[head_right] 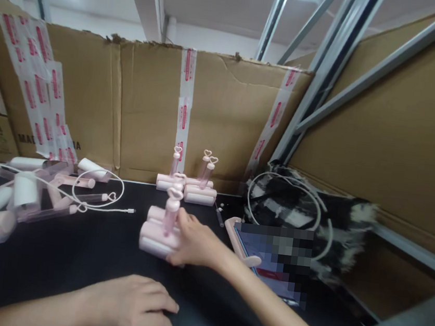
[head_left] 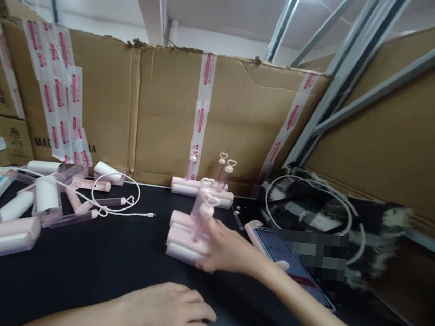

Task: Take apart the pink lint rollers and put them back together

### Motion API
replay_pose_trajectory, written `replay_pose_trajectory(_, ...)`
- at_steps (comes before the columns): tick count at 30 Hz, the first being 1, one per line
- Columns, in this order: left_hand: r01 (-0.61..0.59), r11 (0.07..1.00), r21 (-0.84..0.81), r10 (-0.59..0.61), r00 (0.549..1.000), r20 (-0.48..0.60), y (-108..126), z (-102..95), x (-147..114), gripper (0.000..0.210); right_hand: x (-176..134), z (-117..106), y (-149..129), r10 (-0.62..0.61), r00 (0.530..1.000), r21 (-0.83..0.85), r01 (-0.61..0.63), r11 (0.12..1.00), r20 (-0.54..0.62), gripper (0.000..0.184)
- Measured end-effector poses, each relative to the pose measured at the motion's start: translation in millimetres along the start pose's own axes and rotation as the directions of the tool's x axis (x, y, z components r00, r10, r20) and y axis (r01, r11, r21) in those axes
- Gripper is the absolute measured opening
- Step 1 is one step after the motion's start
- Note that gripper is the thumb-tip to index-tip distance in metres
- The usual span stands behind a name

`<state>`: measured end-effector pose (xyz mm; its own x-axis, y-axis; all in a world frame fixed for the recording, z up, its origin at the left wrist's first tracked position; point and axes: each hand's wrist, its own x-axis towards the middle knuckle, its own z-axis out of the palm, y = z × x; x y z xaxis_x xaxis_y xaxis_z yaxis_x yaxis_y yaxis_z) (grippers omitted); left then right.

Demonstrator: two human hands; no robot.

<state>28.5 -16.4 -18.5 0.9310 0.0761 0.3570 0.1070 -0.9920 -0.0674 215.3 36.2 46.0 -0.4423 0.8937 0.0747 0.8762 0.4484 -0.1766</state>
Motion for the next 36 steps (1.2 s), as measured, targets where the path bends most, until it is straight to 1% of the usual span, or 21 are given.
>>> replay_pose_trajectory(3,0.006,0.999,-0.033,-0.005,1.0,0.028,0,-5.3,0,0.02,25,1,31,-0.056,0.998,-0.085,0.057,0.995,0.01,0.095)
replay_pose_trajectory(5,0.036,0.998,-0.046,-0.034,0.999,0.03,-2,-9.5,0,0.023,49,3,44,-0.102,0.995,-0.144,0.1,0.985,-0.003,0.097)
replay_pose_trajectory(7,0.069,0.997,-0.029,-0.069,0.998,0.012,-5,-16.2,0,0.025,75,5,50,-0.129,0.991,-0.159,0.124,0.979,-0.02,0.089)
replay_pose_trajectory(9,0.111,0.994,0.001,-0.11,0.994,-0.023,-10,-27.5,1,0.028,97,5,53,-0.143,0.989,-0.163,0.135,0.977,-0.038,0.076)
replay_pose_trajectory(12,0.265,0.964,0.017,-0.262,0.959,-0.107,-13,-54.9,-5,0.031,115,4,54,-0.132,0.987,-0.185,0.114,0.976,-0.089,0.066)
replay_pose_trajectory(14,0.44,0.898,0.016,-0.429,0.882,-0.197,-9,-77.9,-23,0.033,115,4,53,-0.094,0.984,-0.201,0.063,0.978,-0.153,0.073)
replay_pose_trajectory(15,0.536,0.844,0.025,-0.515,0.822,-0.245,-7,-89.6,-38,0.037,111,5,50,-0.071,0.978,-0.205,0.03,0.978,-0.197,0.08)
replay_pose_trajectory(17,0.704,0.703,0.102,-0.632,0.684,-0.363,-2,-111.9,-81,0.049,101,8,37,-0.034,0.956,-0.208,-0.029,0.978,-0.293,0.09)
replay_pose_trajectory(19,0.791,0.555,0.257,-0.662,0.607,-0.439,-1,-130.7,-134,0.055,92,12,14,-0.055,0.915,-0.201,-0.029,0.979,-0.399,0.089)
replay_pose_trajectory(20,0.818,0.455,0.353,-0.677,0.575,-0.46,-2,-138.3,-161,0.053,89,14,-2,-0.092,0.891,-0.197,0.003,0.98,-0.445,0.083)
replay_pose_trajectory(21,0.832,0.337,0.441,-0.704,0.534,-0.468,-4,-144.4,-186,0.051,87,17,-19,-0.163,0.838,-0.178,0.081,0.981,-0.52,0.076)
replay_pose_trajectory(23,0.833,0.087,0.547,-0.759,0.411,-0.505,-6,-151.7,-226,0.045,89,25,-57,-0.304,0.744,-0.147,0.271,0.951,-0.594,0.059)
replay_pose_trajectory(24,0.824,0.012,0.567,-0.79,0.356,-0.5,-7,-153.0,-241,0.043,92,30,-76,-0.357,0.714,-0.139,0.347,0.927,-0.602,0.052)
replay_pose_trajectory(26,0.823,-0.132,0.553,-0.798,0.243,-0.552,-5,-152.1,-259,0.05,103,42,-110,-0.492,0.68,-0.136,0.508,0.851,-0.544,0.044)
replay_pose_trajectory(27,0.828,-0.181,0.531,-0.786,0.203,-0.583,-3,-150.7,-263,0.055,109,50,-124,-0.554,0.669,-0.135,0.571,0.81,-0.495,0.044)
replay_pose_trajectory(29,0.846,-0.271,0.459,-0.732,0.129,-0.669,1,-147.7,-269,0.066,121,65,-148,-0.631,0.664,-0.147,0.634,0.76,-0.401,0.046)
replay_pose_trajectory(30,0.854,-0.3,0.424,-0.72,0.089,-0.688,3,-146.6,-270,0.072,127,73,-157,-0.646,0.665,-0.15,0.644,0.75,-0.374,0.049)
replay_pose_trajectory(32,0.872,-0.332,0.36,-0.744,-0.007,-0.668,6,-145.6,-274,0.083,135,85,-170,-0.659,0.671,-0.157,0.651,0.743,-0.338,0.052)
replay_pose_trajectory(34,0.902,-0.312,0.298,-0.8,-0.08,-0.595,6,-145.3,-278,0.083,140,93,-177,-0.668,0.675,-0.164,0.654,0.739,-0.313,0.049)
replay_pose_trajectory(35,0.923,-0.272,0.273,-0.838,-0.088,-0.538,6,-145.1,-281,0.077,140,94,-178,-0.673,0.676,-0.171,0.656,0.735,-0.3,0.046)
replay_pose_trajectory(36,0.942,-0.224,0.249,-0.872,-0.079,-0.484,6,-144.7,-285,0.068,139,95,-177,-0.678,0.676,-0.18,0.658,0.731,-0.288,0.042)
